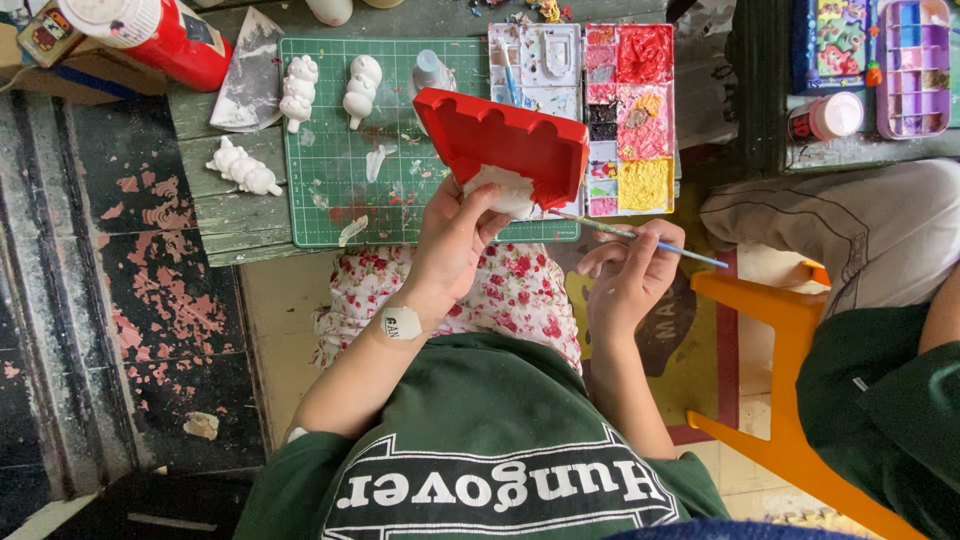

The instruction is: The person paints a small white ceramic figurine with red paint using a fine brush. They repeatedly dip the brush into a paint palette and apply paint to the figurine's surface, rotating it to cover different areas.

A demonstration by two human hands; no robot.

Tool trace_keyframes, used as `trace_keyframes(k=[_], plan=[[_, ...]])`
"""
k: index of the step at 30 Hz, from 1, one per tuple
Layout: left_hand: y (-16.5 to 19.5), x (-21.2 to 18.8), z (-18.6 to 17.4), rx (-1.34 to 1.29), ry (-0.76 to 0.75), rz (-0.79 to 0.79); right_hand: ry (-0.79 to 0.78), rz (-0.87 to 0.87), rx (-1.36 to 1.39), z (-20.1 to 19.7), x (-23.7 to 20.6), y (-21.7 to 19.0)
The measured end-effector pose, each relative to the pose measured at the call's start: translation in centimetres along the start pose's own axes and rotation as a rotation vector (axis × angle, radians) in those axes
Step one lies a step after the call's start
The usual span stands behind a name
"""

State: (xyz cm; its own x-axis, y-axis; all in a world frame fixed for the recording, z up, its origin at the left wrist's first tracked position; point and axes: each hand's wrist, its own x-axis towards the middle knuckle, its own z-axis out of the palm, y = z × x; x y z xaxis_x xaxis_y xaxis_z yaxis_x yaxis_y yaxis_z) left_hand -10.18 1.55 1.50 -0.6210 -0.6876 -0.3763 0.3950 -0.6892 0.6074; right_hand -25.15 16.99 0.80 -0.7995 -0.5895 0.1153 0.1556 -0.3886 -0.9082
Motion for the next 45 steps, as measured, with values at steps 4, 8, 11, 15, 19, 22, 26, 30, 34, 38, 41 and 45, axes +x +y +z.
trace_keyframes(k=[4,8,11,15,19,22,26,30,34,38,41,45], plan=[[0.1,0.0,0.1,-0.027,-0.009,-0.042,-0.007,-0.007,0.009,0.5,0.6,-0.3],[0.2,0.0,0.2,-0.001,0.005,-0.034,0.074,-0.018,0.016,0.7,0.7,-0.5],[0.2,-0.1,0.3,0.018,0.006,0.006,0.135,-0.055,0.000,0.6,0.5,-0.6],[0.1,-0.3,0.5,0.056,0.022,0.077,0.048,-0.115,-0.109,0.7,-0.1,-0.5],[0.1,-0.6,0.6,0.101,0.026,0.139,0.094,-0.166,-0.161,0.9,-0.2,-0.3],[0.2,-0.8,0.5,0.142,0.025,0.203,0.156,-0.189,-0.158,0.6,-0.1,-0.5],[0.0,-0.9,0.5,0.180,0.033,0.262,0.053,-0.229,-0.207,0.3,-0.4,-0.4],[-0.2,-1.2,0.8,0.212,0.030,0.295,0.076,-0.247,-0.295,0.2,-0.5,0.2],[0.0,-1.4,0.9,0.225,0.024,0.356,0.185,-0.277,-0.268,-0.5,-0.2,0.1],[0.0,-1.6,1.0,0.276,0.028,0.429,0.076,-0.378,-0.306,-0.4,-0.9,0.0],[-0.2,-1.6,1.1,0.330,-0.001,0.529,-0.030,-0.502,-0.466,0.5,-1.3,-0.3],[-0.3,-1.8,1.3,0.346,-0.007,0.580,-0.219,-0.630,-0.634,1.5,-0.3,-2.0]])
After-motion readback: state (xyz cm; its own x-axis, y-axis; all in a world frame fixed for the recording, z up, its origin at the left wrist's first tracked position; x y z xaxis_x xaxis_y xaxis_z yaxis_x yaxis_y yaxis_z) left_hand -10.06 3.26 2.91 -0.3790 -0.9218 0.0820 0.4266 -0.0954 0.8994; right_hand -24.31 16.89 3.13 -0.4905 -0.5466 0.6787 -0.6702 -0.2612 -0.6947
